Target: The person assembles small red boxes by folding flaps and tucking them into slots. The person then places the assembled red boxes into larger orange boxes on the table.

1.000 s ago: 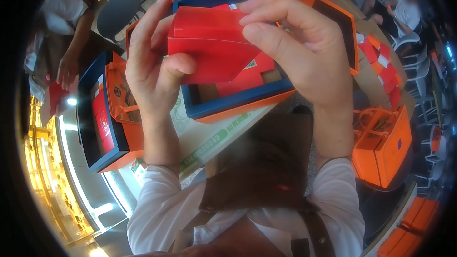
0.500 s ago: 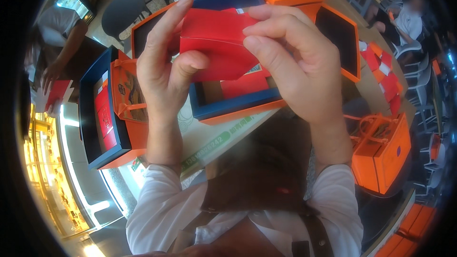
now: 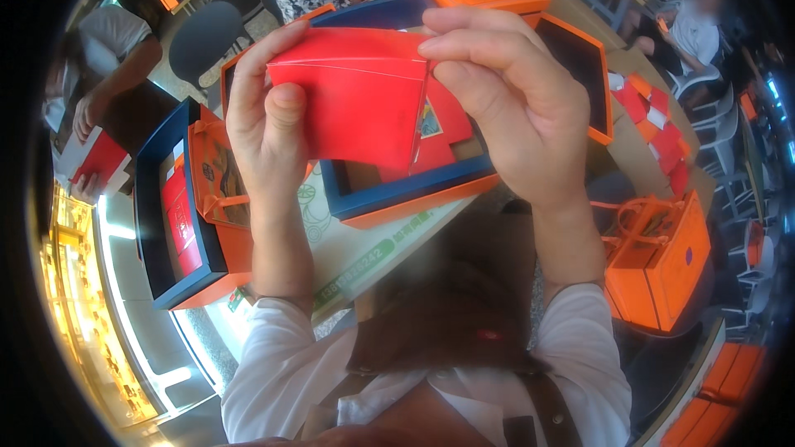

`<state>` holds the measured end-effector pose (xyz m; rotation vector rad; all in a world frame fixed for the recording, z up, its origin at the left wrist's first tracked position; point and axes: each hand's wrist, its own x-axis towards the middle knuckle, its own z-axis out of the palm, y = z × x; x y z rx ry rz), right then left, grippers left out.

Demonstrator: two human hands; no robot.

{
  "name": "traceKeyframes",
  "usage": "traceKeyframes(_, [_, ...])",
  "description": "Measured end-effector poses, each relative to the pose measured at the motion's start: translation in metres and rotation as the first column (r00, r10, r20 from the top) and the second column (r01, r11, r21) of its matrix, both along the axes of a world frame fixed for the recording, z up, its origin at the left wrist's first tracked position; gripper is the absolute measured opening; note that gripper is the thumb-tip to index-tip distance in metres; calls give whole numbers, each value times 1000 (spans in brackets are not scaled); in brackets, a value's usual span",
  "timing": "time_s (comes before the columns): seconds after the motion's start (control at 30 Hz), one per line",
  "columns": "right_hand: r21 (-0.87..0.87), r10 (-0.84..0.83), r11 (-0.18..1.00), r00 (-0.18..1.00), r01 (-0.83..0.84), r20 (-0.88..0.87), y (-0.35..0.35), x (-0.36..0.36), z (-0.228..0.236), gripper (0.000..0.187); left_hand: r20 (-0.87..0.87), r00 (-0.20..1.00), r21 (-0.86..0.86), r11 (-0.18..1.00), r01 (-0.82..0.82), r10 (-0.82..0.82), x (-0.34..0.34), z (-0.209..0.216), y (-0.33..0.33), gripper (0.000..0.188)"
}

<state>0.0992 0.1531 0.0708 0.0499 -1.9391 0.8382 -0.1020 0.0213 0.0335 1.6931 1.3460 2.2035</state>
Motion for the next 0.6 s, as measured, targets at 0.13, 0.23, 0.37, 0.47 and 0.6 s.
traceKeyframes(0.13, [-14,26,1000,1000,-27,-11,2,-2,-1,13,16,1000,-7,1000,18,-18,0,-1,2,55])
traceKeyframes(0.23, [-49,61,997,998,-62,-30,-1,-3,0,11,31,999,-15,999,41,-40,2,-1,1,55])
traceKeyframes(0.37, [-109,95,990,995,-94,8,-1,-3,0,10,24,999,-12,999,41,-41,2,-1,2,55])
traceKeyframes(0.47, [-204,172,966,984,-161,36,1,-2,-1,11,16,999,-5,999,36,-36,3,-3,4,54])
traceKeyframes(0.6, [-359,288,897,957,-258,33,0,-2,0,13,11,999,-16,999,35,-34,4,-2,4,52])
